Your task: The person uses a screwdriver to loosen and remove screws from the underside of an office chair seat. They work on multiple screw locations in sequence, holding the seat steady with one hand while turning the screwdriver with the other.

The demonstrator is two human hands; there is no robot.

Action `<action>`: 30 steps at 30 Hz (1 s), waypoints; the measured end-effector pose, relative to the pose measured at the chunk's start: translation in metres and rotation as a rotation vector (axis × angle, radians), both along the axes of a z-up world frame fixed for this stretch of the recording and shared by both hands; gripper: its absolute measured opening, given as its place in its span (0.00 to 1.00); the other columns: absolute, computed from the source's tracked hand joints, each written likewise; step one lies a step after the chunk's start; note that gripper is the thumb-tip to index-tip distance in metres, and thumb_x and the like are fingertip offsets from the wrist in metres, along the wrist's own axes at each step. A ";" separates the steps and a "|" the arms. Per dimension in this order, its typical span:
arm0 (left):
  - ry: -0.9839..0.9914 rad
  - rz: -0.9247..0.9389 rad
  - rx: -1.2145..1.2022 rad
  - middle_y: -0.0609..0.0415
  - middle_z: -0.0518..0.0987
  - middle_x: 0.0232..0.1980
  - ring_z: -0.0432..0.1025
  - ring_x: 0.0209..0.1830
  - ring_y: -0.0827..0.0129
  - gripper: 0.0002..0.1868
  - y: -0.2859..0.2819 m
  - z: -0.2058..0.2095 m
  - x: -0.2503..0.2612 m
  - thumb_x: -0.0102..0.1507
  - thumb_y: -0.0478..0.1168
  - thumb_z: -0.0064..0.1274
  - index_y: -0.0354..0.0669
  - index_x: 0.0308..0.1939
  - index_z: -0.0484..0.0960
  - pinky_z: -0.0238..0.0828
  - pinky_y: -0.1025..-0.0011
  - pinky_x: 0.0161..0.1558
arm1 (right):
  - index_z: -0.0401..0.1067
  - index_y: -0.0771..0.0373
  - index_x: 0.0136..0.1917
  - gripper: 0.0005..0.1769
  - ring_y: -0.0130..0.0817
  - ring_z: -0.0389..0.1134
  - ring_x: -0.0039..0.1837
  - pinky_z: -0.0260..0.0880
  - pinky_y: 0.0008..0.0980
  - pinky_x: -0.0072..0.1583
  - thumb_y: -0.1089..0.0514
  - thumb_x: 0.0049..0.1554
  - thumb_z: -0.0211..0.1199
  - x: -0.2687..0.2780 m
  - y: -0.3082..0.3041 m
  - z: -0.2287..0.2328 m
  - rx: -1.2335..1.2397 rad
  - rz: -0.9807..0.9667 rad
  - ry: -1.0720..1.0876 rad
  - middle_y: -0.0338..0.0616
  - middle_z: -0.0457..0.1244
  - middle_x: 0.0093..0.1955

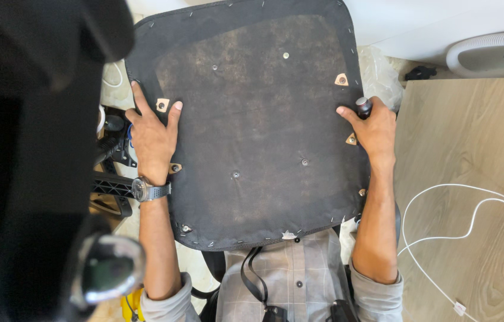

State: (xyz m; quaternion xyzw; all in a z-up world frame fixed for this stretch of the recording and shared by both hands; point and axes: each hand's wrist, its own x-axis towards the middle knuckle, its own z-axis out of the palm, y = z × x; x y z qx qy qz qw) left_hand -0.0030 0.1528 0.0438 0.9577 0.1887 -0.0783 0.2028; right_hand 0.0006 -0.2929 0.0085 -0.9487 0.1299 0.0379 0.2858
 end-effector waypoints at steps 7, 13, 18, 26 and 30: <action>-0.028 -0.075 0.008 0.24 0.74 0.45 0.75 0.38 0.36 0.52 0.012 -0.013 0.000 0.67 0.67 0.58 0.49 0.83 0.49 0.75 0.49 0.42 | 0.71 0.66 0.40 0.28 0.33 0.63 0.36 0.65 0.38 0.40 0.47 0.41 0.84 0.018 -0.030 0.005 0.172 0.021 0.321 0.41 0.64 0.34; 0.154 -0.153 -0.092 0.27 0.77 0.37 0.75 0.37 0.36 0.56 0.032 -0.005 0.039 0.61 0.68 0.61 0.44 0.81 0.51 0.74 0.49 0.42 | 0.67 0.68 0.33 0.31 0.35 0.63 0.30 0.65 0.38 0.35 0.48 0.33 0.86 0.075 -0.034 0.030 0.057 0.208 0.821 0.44 0.60 0.28; 0.379 -0.155 0.079 0.27 0.78 0.44 0.75 0.44 0.38 0.54 0.021 0.012 0.049 0.60 0.67 0.58 0.45 0.81 0.54 0.75 0.50 0.44 | 0.68 0.68 0.35 0.32 0.41 0.64 0.29 0.66 0.43 0.37 0.45 0.34 0.85 0.082 -0.022 0.046 -0.091 0.275 0.867 0.48 0.60 0.29; 0.210 -0.445 0.538 0.37 0.63 0.76 0.58 0.74 0.44 0.24 -0.055 -0.013 0.077 0.64 0.49 0.57 0.44 0.62 0.77 0.49 0.47 0.73 | 0.71 0.68 0.47 0.22 0.46 0.68 0.41 0.67 0.44 0.45 0.53 0.52 0.78 0.079 0.016 0.076 -0.245 0.233 0.342 0.49 0.66 0.37; -0.008 -0.549 0.091 0.35 0.64 0.74 0.57 0.77 0.46 0.26 -0.095 -0.025 0.077 0.64 0.46 0.57 0.36 0.63 0.76 0.49 0.48 0.76 | 0.69 0.68 0.56 0.15 0.38 0.72 0.46 0.70 0.37 0.50 0.65 0.56 0.67 0.088 0.042 0.097 0.087 0.154 0.228 0.48 0.68 0.43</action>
